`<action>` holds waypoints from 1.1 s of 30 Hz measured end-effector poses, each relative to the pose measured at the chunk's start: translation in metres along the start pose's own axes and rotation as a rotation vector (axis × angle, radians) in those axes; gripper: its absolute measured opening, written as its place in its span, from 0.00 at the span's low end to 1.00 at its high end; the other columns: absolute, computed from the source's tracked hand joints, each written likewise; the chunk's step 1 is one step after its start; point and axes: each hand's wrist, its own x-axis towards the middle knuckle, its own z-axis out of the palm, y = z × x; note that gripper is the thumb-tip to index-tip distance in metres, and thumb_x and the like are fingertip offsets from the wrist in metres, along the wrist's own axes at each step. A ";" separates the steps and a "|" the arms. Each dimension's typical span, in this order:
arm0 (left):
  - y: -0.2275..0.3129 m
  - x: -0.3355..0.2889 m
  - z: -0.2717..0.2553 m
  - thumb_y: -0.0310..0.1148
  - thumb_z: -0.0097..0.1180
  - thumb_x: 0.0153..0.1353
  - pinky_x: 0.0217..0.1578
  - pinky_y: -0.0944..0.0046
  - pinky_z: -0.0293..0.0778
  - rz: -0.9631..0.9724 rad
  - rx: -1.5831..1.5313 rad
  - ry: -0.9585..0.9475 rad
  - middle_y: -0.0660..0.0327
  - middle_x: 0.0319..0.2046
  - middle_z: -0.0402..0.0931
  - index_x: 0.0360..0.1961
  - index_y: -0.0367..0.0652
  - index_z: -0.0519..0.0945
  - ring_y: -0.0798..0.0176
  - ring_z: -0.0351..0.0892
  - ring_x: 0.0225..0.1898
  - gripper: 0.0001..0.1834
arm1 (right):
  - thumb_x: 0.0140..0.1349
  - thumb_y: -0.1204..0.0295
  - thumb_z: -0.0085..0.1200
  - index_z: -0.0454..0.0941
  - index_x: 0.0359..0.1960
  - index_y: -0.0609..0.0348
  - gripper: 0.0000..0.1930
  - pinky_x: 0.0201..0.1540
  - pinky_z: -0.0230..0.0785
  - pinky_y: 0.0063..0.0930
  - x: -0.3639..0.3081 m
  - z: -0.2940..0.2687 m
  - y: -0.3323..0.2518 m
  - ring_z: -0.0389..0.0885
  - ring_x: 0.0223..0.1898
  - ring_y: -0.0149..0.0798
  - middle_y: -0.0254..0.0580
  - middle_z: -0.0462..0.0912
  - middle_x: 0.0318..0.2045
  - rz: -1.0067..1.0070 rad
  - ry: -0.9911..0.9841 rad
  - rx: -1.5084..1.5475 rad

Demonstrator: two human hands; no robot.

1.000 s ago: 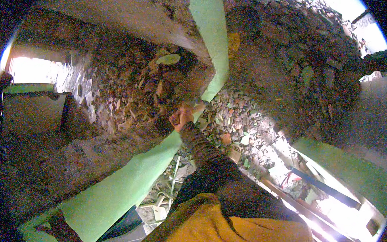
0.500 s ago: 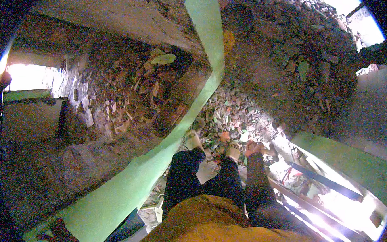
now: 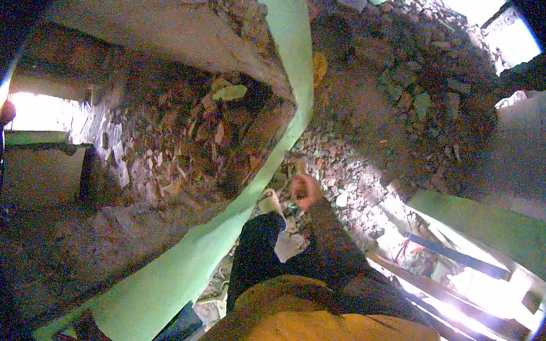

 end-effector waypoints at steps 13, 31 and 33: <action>-0.009 -0.002 -0.007 0.36 0.59 0.60 0.41 0.53 0.73 0.228 0.363 -0.107 0.66 0.17 0.66 0.72 0.56 0.31 0.67 0.64 0.19 0.52 | 0.63 0.52 0.42 0.68 0.29 0.57 0.19 0.26 0.69 0.27 0.033 -0.090 -0.004 0.70 0.23 0.36 0.38 0.71 0.22 -0.468 0.646 0.344; -0.002 0.004 0.015 0.38 0.58 0.61 0.45 0.47 0.71 -0.028 -0.031 0.003 0.61 0.20 0.71 0.72 0.54 0.34 0.65 0.67 0.21 0.50 | 0.60 0.62 0.51 0.72 0.28 0.53 0.09 0.22 0.70 0.28 -0.136 -0.145 -0.067 0.75 0.25 0.37 0.38 0.76 0.23 -0.498 0.818 0.420; 0.000 0.006 0.017 0.38 0.58 0.60 0.44 0.47 0.72 -0.044 -0.044 0.006 0.61 0.21 0.71 0.72 0.53 0.34 0.65 0.67 0.21 0.50 | 0.61 0.59 0.49 0.72 0.35 0.54 0.12 0.31 0.77 0.37 -0.116 -0.155 -0.072 0.77 0.31 0.40 0.44 0.77 0.30 -0.780 0.927 0.623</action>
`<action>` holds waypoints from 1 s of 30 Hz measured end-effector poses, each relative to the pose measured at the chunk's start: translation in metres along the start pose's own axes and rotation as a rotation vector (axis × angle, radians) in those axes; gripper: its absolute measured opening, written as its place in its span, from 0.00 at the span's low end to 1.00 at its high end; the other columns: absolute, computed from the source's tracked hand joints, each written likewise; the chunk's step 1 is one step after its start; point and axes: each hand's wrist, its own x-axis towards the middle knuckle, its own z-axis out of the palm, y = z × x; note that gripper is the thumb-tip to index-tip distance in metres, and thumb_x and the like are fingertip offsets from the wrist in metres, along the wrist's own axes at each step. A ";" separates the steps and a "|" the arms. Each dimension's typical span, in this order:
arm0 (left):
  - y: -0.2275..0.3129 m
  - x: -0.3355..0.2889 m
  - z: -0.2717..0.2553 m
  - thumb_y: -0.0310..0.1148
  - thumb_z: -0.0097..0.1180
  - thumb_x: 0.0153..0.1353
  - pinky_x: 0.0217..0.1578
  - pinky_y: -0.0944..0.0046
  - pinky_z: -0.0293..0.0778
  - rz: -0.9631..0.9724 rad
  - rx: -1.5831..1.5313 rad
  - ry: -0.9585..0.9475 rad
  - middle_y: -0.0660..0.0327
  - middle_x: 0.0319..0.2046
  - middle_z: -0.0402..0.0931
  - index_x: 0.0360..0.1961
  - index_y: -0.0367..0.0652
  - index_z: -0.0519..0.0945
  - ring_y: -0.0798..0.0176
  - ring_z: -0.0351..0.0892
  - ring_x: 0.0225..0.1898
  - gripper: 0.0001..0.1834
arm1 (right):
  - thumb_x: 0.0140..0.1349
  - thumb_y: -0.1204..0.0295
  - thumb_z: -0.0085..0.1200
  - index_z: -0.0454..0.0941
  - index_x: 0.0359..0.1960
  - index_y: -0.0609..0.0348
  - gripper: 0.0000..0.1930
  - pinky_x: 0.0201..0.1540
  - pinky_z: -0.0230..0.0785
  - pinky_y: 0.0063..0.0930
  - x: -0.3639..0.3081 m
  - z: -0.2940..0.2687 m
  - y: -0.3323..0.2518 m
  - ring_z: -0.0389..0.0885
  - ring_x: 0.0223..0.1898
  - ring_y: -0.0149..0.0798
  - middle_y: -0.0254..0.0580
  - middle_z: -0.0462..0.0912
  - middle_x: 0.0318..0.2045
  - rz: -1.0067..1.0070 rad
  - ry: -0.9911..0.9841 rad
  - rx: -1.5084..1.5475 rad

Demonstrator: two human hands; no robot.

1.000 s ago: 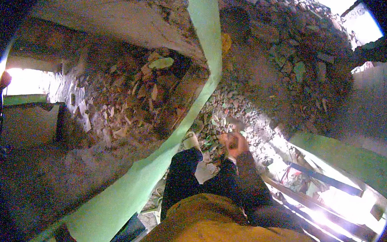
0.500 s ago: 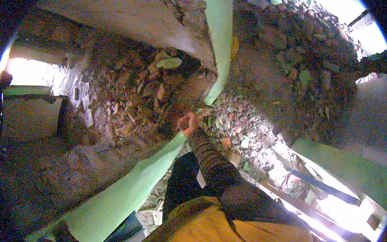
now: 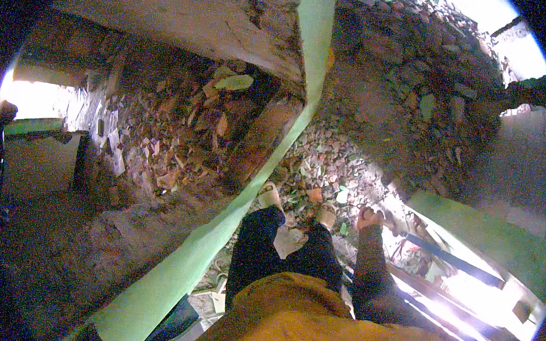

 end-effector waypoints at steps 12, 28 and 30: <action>-0.003 -0.005 -0.012 0.37 0.61 0.58 0.42 0.49 0.72 -0.014 -0.033 0.036 0.61 0.21 0.73 0.71 0.50 0.32 0.65 0.68 0.22 0.54 | 0.64 0.65 0.48 0.65 0.18 0.50 0.15 0.22 0.63 0.26 -0.158 0.093 0.242 0.65 0.16 0.33 0.30 0.66 0.14 0.721 -0.963 -0.537; -0.001 0.004 0.003 0.35 0.65 0.54 0.40 0.53 0.74 -0.061 -0.049 0.032 0.61 0.21 0.74 0.71 0.46 0.30 0.64 0.70 0.22 0.58 | 0.66 0.61 0.45 0.70 0.29 0.56 0.13 0.30 0.72 0.29 0.009 0.055 0.126 0.71 0.23 0.33 0.35 0.71 0.22 0.217 -0.279 -0.196; 0.000 -0.001 -0.002 0.35 0.65 0.53 0.39 0.53 0.74 -0.064 -0.064 0.042 0.61 0.21 0.74 0.70 0.46 0.30 0.64 0.70 0.22 0.59 | 0.65 0.64 0.46 0.70 0.29 0.55 0.10 0.28 0.69 0.28 -0.038 0.085 0.214 0.69 0.21 0.32 0.34 0.69 0.21 0.426 -0.450 -0.303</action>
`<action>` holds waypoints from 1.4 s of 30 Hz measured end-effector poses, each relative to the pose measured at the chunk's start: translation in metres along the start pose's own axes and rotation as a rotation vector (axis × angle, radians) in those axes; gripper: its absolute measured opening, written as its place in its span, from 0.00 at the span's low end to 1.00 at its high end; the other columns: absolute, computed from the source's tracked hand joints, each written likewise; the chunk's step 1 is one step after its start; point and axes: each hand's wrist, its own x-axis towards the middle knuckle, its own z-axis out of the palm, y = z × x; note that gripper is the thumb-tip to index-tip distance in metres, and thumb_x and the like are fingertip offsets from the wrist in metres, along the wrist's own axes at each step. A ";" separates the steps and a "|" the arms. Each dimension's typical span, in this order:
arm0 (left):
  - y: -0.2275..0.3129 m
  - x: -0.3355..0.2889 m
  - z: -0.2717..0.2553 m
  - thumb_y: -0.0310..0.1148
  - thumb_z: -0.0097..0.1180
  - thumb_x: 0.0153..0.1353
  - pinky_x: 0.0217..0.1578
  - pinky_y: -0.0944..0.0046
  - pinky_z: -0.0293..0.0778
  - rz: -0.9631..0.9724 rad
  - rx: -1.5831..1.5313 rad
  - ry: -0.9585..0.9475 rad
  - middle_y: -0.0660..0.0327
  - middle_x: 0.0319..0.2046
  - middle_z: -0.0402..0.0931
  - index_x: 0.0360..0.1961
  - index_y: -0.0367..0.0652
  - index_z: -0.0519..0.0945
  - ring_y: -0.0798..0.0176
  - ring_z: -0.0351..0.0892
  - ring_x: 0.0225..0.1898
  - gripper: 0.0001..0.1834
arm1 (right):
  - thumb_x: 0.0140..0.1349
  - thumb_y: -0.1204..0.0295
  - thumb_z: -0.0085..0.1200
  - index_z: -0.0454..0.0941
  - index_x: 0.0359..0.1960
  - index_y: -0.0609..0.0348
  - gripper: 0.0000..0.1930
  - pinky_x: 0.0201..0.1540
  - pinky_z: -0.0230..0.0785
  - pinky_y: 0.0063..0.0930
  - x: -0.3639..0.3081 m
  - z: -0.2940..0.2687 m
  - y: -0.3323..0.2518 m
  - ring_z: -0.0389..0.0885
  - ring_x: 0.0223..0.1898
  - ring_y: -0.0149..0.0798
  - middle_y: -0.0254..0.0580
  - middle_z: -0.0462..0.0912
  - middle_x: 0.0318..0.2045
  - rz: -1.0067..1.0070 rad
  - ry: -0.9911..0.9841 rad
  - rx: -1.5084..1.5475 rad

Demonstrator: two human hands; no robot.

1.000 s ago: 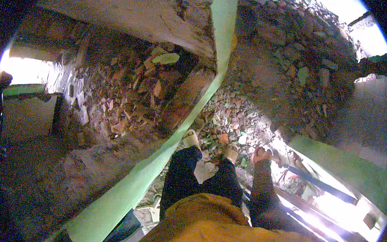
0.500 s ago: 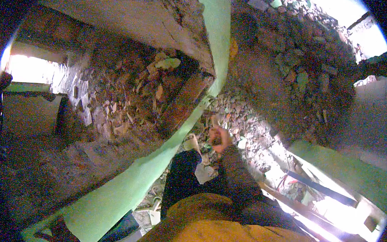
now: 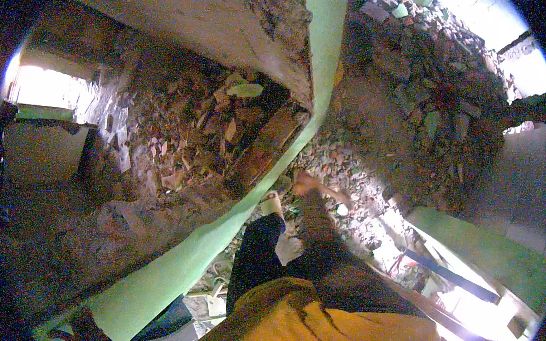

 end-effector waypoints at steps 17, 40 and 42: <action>0.020 -0.004 0.007 0.33 0.69 0.50 0.36 0.56 0.75 -0.022 -0.052 0.010 0.62 0.22 0.76 0.70 0.41 0.27 0.63 0.72 0.23 0.63 | 0.62 0.61 0.43 0.67 0.19 0.52 0.15 0.22 0.73 0.27 -0.107 -0.193 -0.233 0.71 0.18 0.33 0.33 0.70 0.17 -0.205 0.205 -0.128; 0.033 -0.017 -0.003 0.34 0.66 0.53 0.40 0.54 0.74 -0.130 -0.218 0.055 0.64 0.21 0.73 0.71 0.48 0.28 0.64 0.69 0.22 0.60 | 0.68 0.56 0.44 0.66 0.29 0.47 0.13 0.16 0.58 0.16 -0.114 -0.113 -0.195 0.60 0.15 0.22 0.23 0.62 0.15 0.032 0.096 0.093; 0.048 -0.013 0.003 0.36 0.64 0.55 0.40 0.53 0.74 -0.166 -0.324 0.071 0.64 0.21 0.72 0.71 0.50 0.30 0.64 0.68 0.22 0.58 | 0.66 0.52 0.46 0.67 0.26 0.47 0.16 0.20 0.67 0.16 -0.096 -0.139 -0.213 0.68 0.17 0.24 0.27 0.69 0.17 -0.331 0.350 0.233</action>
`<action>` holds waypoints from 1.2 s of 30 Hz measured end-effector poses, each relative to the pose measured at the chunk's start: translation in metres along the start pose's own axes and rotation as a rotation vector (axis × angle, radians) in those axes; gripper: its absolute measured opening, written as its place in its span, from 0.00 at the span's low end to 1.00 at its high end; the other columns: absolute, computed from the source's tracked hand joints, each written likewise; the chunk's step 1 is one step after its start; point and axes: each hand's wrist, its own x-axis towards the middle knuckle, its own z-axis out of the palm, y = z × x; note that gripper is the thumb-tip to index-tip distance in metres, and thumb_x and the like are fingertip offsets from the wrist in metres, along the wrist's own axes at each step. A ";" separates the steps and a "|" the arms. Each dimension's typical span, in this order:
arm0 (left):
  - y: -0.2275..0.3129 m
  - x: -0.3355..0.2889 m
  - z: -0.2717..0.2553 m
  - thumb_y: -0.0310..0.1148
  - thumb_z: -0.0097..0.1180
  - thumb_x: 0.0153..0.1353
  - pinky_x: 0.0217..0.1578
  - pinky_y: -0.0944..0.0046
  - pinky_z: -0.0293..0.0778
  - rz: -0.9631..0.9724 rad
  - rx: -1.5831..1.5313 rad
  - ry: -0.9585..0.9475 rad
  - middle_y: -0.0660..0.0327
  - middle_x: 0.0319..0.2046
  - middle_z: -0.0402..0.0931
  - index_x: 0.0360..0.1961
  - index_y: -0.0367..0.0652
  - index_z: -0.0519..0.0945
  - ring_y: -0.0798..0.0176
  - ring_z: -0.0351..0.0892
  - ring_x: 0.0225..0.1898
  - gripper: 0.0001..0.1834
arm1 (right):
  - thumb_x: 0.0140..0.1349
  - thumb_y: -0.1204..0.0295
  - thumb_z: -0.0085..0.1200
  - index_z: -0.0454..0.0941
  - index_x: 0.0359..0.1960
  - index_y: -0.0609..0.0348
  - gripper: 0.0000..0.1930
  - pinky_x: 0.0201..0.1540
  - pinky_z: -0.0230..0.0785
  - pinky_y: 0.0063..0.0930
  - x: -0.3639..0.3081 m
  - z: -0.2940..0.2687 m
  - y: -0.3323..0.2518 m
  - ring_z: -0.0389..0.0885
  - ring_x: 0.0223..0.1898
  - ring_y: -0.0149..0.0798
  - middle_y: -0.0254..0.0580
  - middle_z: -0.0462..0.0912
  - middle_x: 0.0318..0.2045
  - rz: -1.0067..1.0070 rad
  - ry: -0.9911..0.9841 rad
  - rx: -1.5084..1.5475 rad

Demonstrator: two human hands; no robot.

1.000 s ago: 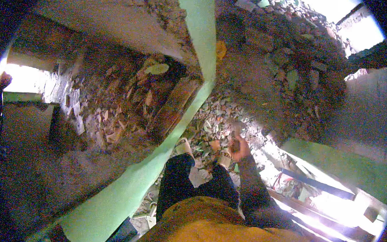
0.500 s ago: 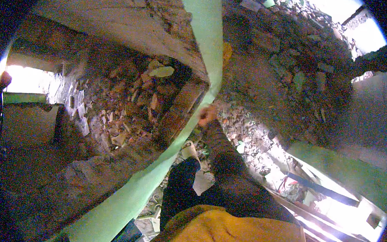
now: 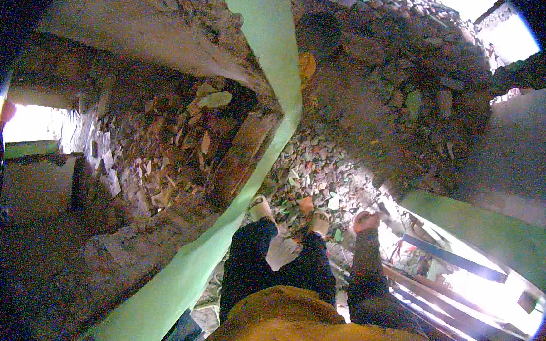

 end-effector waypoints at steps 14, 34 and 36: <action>-0.008 0.006 -0.034 0.29 0.71 0.47 0.44 0.56 0.74 0.258 0.614 -0.184 0.65 0.22 0.75 0.70 0.43 0.25 0.63 0.72 0.24 0.66 | 0.69 0.57 0.44 0.65 0.26 0.50 0.15 0.16 0.54 0.26 -0.069 0.170 0.233 0.57 0.15 0.28 0.29 0.62 0.18 0.506 -0.732 -0.493; -0.028 0.006 -0.033 0.41 0.44 0.69 0.54 0.40 0.65 0.193 0.435 -0.214 0.54 0.32 0.73 0.71 0.71 0.36 0.58 0.71 0.31 0.38 | 0.67 0.57 0.44 0.68 0.29 0.55 0.15 0.18 0.54 0.27 -0.075 0.229 0.326 0.60 0.14 0.33 0.33 0.62 0.15 0.549 -0.576 -0.337; -0.028 0.011 -0.038 0.36 0.48 0.68 0.51 0.43 0.70 0.393 0.862 -0.357 0.54 0.30 0.71 0.70 0.75 0.32 0.60 0.71 0.31 0.43 | 0.67 0.58 0.45 0.66 0.28 0.53 0.14 0.17 0.52 0.25 -0.097 0.238 0.324 0.58 0.15 0.30 0.30 0.62 0.16 0.481 -0.730 -0.326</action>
